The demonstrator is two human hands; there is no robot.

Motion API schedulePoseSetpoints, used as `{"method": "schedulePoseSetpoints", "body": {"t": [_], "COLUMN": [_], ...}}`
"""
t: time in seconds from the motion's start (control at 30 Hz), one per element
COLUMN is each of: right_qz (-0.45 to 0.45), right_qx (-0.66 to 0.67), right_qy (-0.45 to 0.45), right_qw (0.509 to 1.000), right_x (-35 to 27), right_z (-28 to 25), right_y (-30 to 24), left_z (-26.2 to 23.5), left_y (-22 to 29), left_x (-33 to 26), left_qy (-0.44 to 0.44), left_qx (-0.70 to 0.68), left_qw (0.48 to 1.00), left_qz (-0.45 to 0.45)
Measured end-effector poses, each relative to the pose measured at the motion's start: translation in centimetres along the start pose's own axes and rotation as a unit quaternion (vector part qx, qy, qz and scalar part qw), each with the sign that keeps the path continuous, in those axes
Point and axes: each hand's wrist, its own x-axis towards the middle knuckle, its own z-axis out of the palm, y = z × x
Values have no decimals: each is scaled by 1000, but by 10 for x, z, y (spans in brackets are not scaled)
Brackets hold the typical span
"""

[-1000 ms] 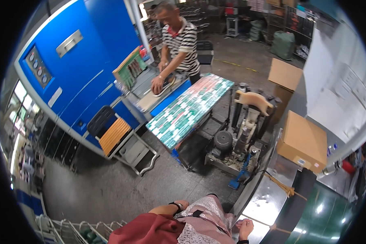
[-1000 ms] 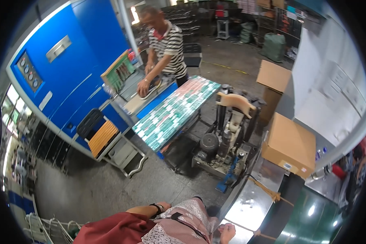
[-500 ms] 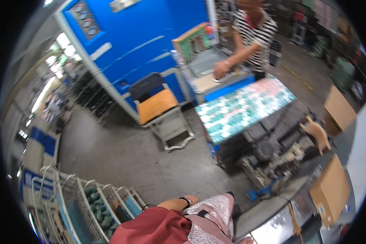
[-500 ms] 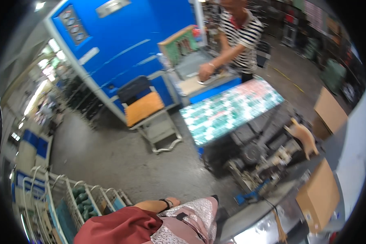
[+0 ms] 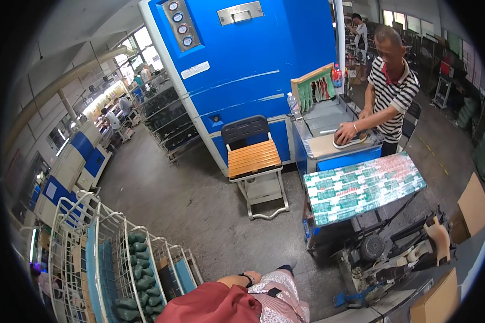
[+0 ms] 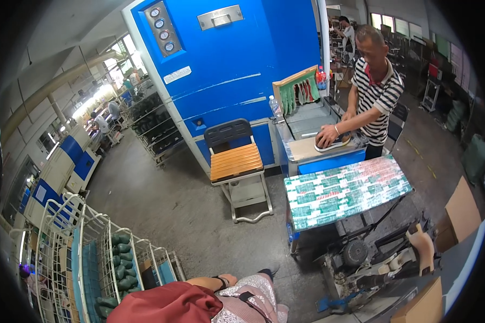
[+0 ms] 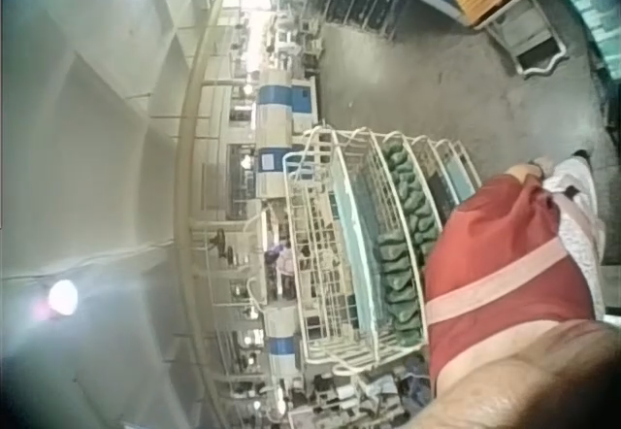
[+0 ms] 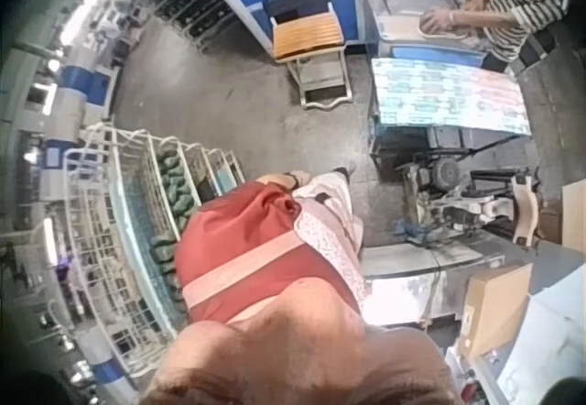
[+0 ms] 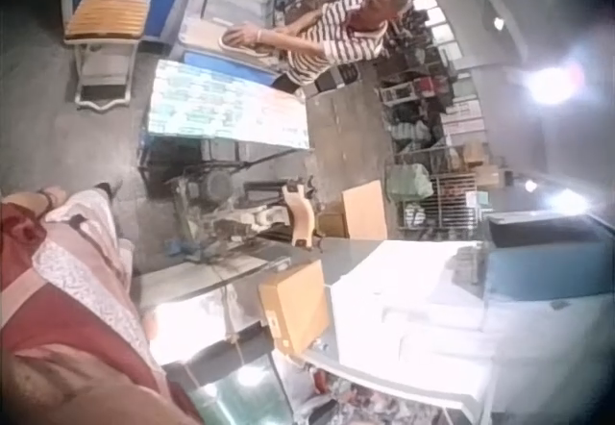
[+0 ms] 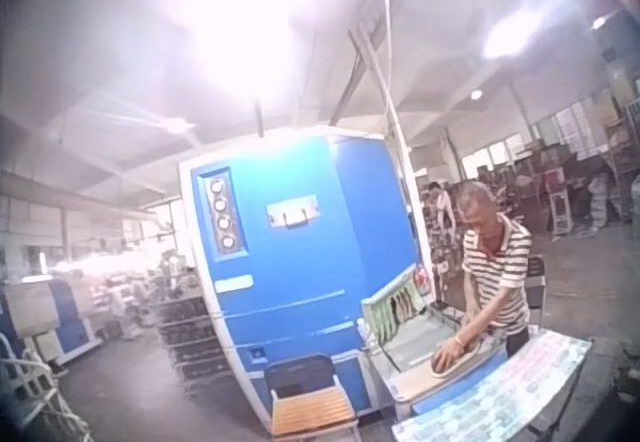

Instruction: Organizing finished shoes and green shoe lasts from an assembly line onto a storage rack.

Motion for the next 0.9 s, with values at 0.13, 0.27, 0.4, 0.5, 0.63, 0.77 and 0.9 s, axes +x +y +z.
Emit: {"method": "schedulePoseSetpoints", "body": {"t": [0.13, 0.27, 0.4, 0.5, 0.63, 0.77, 0.9], "right_qz": [12, 21, 24, 29, 36, 42, 45], "right_qx": [13, 21, 19, 22, 40, 63, 90], "right_qy": [23, 39, 44, 42, 35, 28, 26], "right_qw": [1000, 999, 999, 998, 998, 997, 995], "right_x": [42, 86, 128, 152, 175, 195, 216], "right_z": [1, -1, -11, -12, -1, 10, 14], "right_y": [-25, -54, -76, -91, -111, -126, -139], "left_z": [-24, -30, -49, -64, -81, -90, -84], "left_y": [3, -8, -23, -37, -53, -59, -62], "left_x": [5, 49, 88, 100, 103, 103, 112], "left_qy": [8, 16, -3, -9, 0, 25, 39], "left_qx": [-4, 9, 2, 7, -17, -46, -51], "left_qw": [1000, 998, 998, 996, 996, 997, 995], "left_qz": [11, 54, 67, 86, 86, 61, 72]}}
